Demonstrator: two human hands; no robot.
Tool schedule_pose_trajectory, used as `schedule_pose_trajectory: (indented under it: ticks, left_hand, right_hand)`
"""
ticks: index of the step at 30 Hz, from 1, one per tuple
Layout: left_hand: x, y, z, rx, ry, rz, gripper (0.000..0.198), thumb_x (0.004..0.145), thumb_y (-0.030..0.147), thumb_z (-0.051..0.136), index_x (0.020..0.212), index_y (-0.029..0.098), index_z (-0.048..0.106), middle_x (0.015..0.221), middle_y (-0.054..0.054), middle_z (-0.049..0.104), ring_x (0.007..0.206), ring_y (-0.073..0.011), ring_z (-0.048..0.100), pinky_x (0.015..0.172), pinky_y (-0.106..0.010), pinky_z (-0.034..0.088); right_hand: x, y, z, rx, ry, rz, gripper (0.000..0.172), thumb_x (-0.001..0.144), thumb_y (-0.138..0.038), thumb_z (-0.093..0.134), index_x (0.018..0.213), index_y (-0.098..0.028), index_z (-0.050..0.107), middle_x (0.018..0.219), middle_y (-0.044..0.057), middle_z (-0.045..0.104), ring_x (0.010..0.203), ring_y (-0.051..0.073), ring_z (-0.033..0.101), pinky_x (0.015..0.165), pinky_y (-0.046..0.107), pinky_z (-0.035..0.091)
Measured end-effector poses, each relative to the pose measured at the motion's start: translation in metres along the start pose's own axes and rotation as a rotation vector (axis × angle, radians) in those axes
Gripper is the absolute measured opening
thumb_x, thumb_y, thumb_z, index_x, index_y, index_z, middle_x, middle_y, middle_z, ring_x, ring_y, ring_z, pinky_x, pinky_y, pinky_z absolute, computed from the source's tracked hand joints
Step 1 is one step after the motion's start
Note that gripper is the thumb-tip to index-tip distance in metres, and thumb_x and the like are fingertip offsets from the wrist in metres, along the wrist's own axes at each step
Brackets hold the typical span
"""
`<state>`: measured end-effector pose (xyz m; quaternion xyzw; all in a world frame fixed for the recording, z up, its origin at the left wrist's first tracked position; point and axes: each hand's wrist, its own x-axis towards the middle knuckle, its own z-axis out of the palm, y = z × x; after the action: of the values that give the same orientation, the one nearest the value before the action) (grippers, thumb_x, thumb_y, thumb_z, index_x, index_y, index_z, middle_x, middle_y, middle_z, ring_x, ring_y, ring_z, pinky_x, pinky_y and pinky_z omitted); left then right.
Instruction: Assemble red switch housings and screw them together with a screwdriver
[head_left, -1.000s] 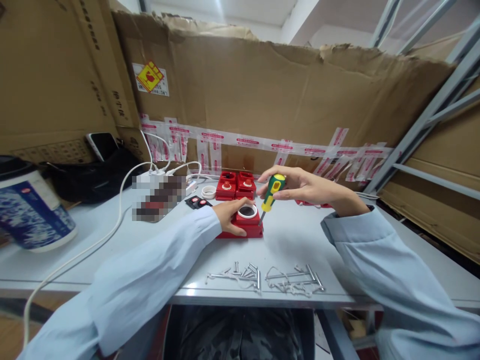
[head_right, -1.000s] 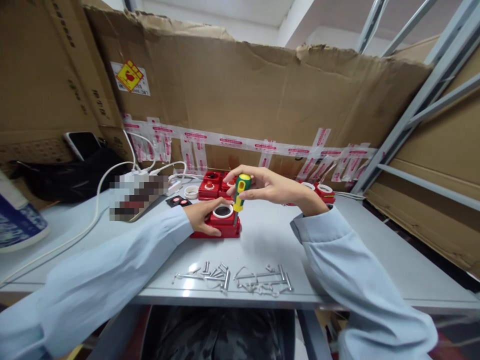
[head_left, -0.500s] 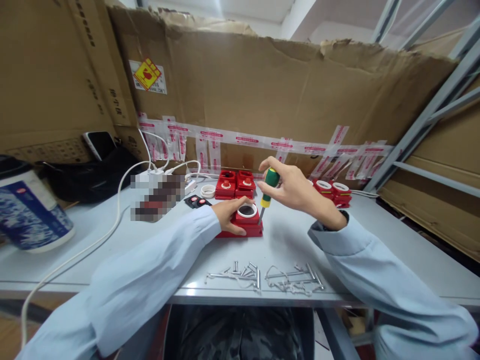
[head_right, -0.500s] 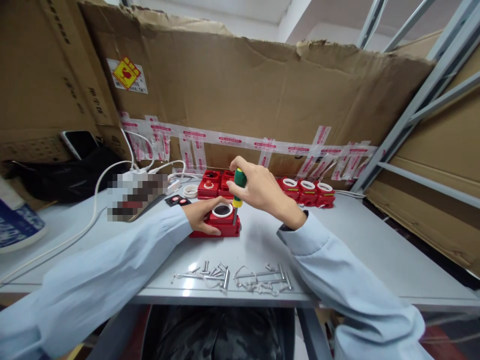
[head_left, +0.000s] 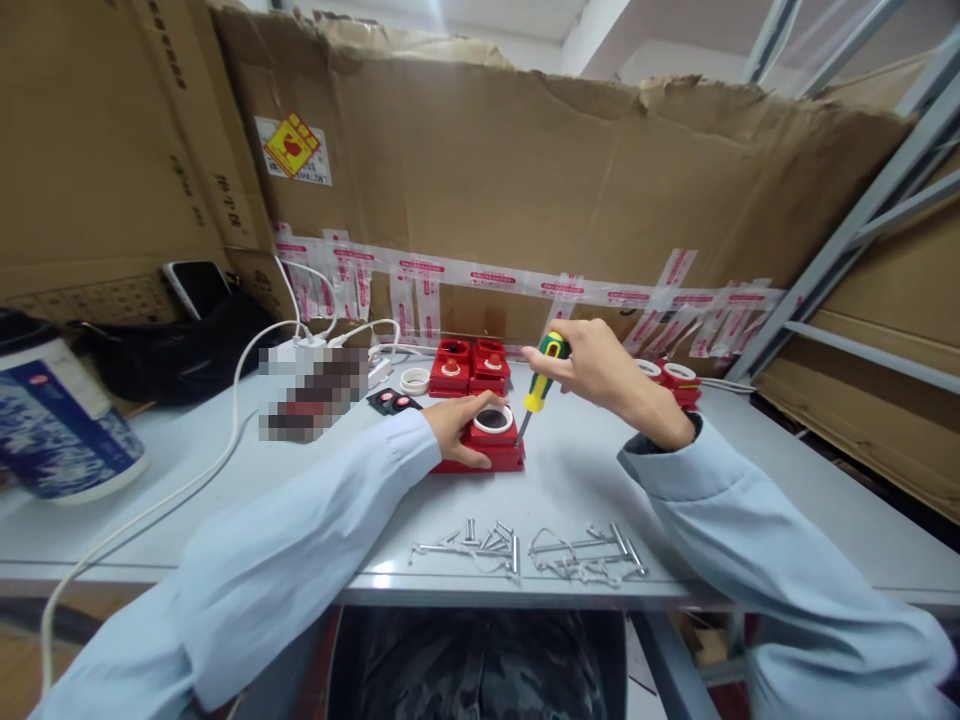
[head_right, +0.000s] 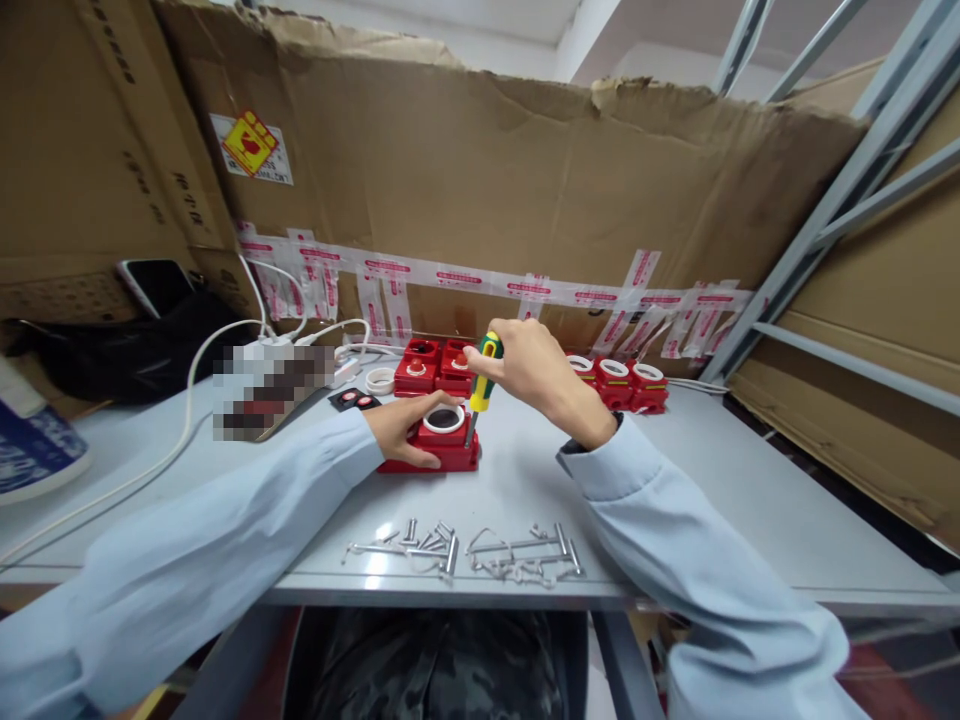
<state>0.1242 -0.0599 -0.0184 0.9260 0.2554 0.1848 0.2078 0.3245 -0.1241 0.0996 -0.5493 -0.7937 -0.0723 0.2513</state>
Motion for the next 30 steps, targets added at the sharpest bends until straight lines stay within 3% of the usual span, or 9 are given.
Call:
schedule_pose_trajectory:
  ticks: [2, 4, 8, 10, 12, 15, 20, 25, 30]
  left_hand:
    - [0.000, 0.000, 0.000, -0.007, 0.003, 0.007, 0.075, 0.062, 0.042, 0.073, 0.124, 0.020, 0.038, 0.131, -0.013, 0.050, 0.117, -0.0296, 0.051, 0.097, -0.039, 0.040]
    - [0.000, 0.000, 0.000, -0.004, 0.004, 0.017, 0.074, 0.062, 0.042, 0.072, 0.124, 0.019, 0.039, 0.129, -0.013, 0.051, 0.116, -0.0297, 0.052, 0.096, -0.038, 0.041]
    - [0.001, 0.000, 0.000, 0.022, -0.003, 0.014, 0.075, 0.063, 0.043, 0.071, 0.124, 0.017, 0.037, 0.121, -0.013, 0.056, 0.109, -0.0289, 0.056, 0.092, -0.037, 0.043]
    - [0.001, -0.001, 0.000, 0.017, -0.004, 0.029, 0.075, 0.063, 0.044, 0.071, 0.124, 0.016, 0.037, 0.120, -0.013, 0.056, 0.109, -0.0281, 0.056, 0.092, -0.036, 0.043]
    - [0.002, -0.002, 0.000, 0.015, 0.000, 0.033, 0.075, 0.063, 0.044, 0.071, 0.124, 0.016, 0.037, 0.121, -0.013, 0.056, 0.109, -0.0281, 0.056, 0.093, -0.036, 0.043]
    - [0.002, -0.002, 0.000, 0.016, 0.002, 0.023, 0.074, 0.062, 0.043, 0.072, 0.123, 0.017, 0.039, 0.118, -0.012, 0.057, 0.107, -0.0286, 0.057, 0.091, -0.037, 0.044]
    - [0.001, -0.004, 0.001, 0.023, 0.007, 0.019, 0.076, 0.062, 0.041, 0.073, 0.125, 0.017, 0.038, 0.120, -0.011, 0.057, 0.108, -0.0287, 0.056, 0.091, -0.036, 0.043]
    - [0.001, -0.008, 0.004, 0.003, 0.026, 0.021, 0.077, 0.060, 0.044, 0.074, 0.125, 0.020, 0.039, 0.124, -0.011, 0.054, 0.111, -0.0297, 0.055, 0.093, -0.037, 0.042]
    - [0.000, -0.006, 0.003, 0.010, 0.025, 0.040, 0.081, 0.061, 0.045, 0.074, 0.128, 0.019, 0.037, 0.127, -0.012, 0.052, 0.114, -0.0299, 0.053, 0.096, -0.037, 0.040]
  right_hand:
    - [-0.003, -0.006, 0.002, -0.157, 0.075, -0.004, 0.033, 0.081, -0.047, 0.053, 0.067, -0.017, 0.054, 0.059, 0.006, 0.059, 0.058, 0.019, 0.056, 0.053, 0.029, 0.035]
    - [-0.006, -0.010, -0.001, -0.120, 0.042, -0.083, 0.027, 0.082, -0.044, 0.052, 0.083, -0.017, 0.058, 0.071, 0.007, 0.063, 0.065, 0.020, 0.058, 0.059, 0.030, 0.039]
    - [-0.004, -0.005, -0.014, 0.334, -0.294, -0.403, 0.034, 0.084, -0.027, 0.054, 0.116, -0.022, 0.047, 0.109, 0.006, 0.061, 0.091, 0.016, 0.058, 0.076, 0.028, 0.045]
    - [-0.001, 0.000, -0.018, 0.515, -0.477, -0.463, 0.033, 0.083, -0.027, 0.055, 0.115, -0.021, 0.048, 0.107, 0.005, 0.061, 0.094, 0.015, 0.058, 0.078, 0.028, 0.046]
    - [0.002, 0.004, -0.017, 0.618, -0.530, -0.421, 0.030, 0.082, -0.029, 0.058, 0.109, -0.020, 0.051, 0.098, 0.004, 0.062, 0.088, 0.015, 0.060, 0.075, 0.028, 0.048]
    - [-0.001, 0.004, -0.007, 0.619, -0.329, -0.310, 0.024, 0.078, -0.031, 0.063, 0.095, -0.017, 0.054, 0.087, 0.002, 0.060, 0.077, 0.014, 0.059, 0.067, 0.026, 0.047]
    - [-0.017, -0.013, 0.007, 0.324, 0.045, -0.118, 0.021, 0.077, -0.033, 0.064, 0.079, -0.017, 0.051, 0.066, -0.002, 0.057, 0.054, 0.010, 0.048, 0.052, 0.024, 0.037]
    - [-0.019, -0.022, 0.013, 0.189, 0.120, -0.022, 0.022, 0.076, -0.033, 0.065, 0.078, -0.018, 0.049, 0.063, -0.001, 0.057, 0.051, 0.010, 0.044, 0.051, 0.024, 0.033]
    - [-0.015, -0.011, 0.017, 0.201, 0.112, 0.006, 0.024, 0.079, -0.037, 0.061, 0.081, -0.019, 0.046, 0.061, -0.001, 0.057, 0.049, 0.010, 0.044, 0.050, 0.024, 0.033]
